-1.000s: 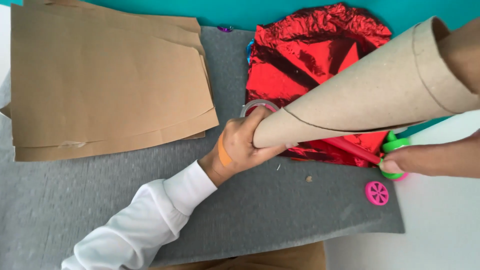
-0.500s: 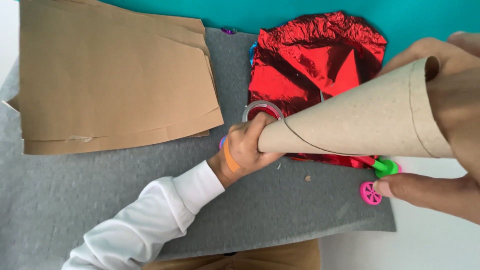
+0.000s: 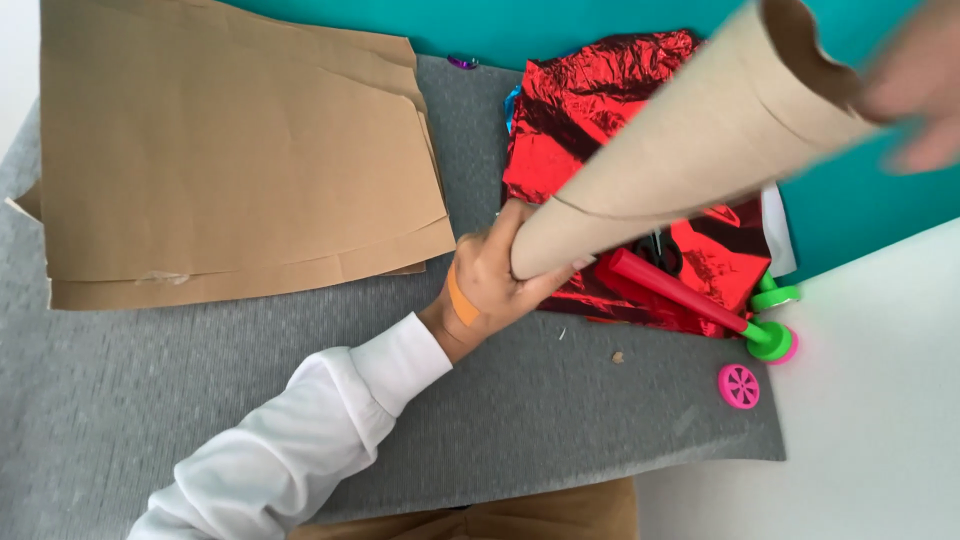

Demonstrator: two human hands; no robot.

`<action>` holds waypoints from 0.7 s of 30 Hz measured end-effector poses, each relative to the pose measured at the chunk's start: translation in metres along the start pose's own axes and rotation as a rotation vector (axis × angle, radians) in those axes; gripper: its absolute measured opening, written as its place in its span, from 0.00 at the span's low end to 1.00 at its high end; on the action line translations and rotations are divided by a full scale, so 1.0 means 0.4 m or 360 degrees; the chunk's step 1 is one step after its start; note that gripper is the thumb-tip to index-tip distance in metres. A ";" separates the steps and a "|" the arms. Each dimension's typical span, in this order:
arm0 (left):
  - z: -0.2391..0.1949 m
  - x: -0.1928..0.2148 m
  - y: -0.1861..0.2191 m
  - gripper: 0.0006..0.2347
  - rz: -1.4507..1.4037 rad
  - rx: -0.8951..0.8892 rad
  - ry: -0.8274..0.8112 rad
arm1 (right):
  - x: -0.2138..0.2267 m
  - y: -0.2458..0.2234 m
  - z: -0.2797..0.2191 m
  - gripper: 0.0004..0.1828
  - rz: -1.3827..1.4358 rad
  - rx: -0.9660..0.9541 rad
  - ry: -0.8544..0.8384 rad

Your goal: Rolling a sheet of brown paper around a yellow plastic tube and securing it with adhesive tape.

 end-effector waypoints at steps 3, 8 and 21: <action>0.001 0.004 0.005 0.16 0.0000 -0.0004 0.0022 | -0.162 -0.134 -0.001 0.27 0.0015 0.0000 -0.0014; -0.010 0.018 0.029 0.13 -0.0075 -0.0191 0.0146 | -0.468 -0.234 0.002 0.29 0.0081 -0.0010 -0.0029; -0.067 0.003 0.082 0.12 -0.0374 -0.0743 0.0015 | -0.585 -0.334 -0.095 0.20 0.0056 0.0808 0.0878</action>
Point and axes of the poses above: each hand's wrist, its own z-axis towards the middle knuckle, its own x-axis out of the back of the hand, y = z × x, the point moved 8 cm from there along z, towards the middle knuckle, and after that the axes turned 11 degrees about z, right-handed, at the moved point
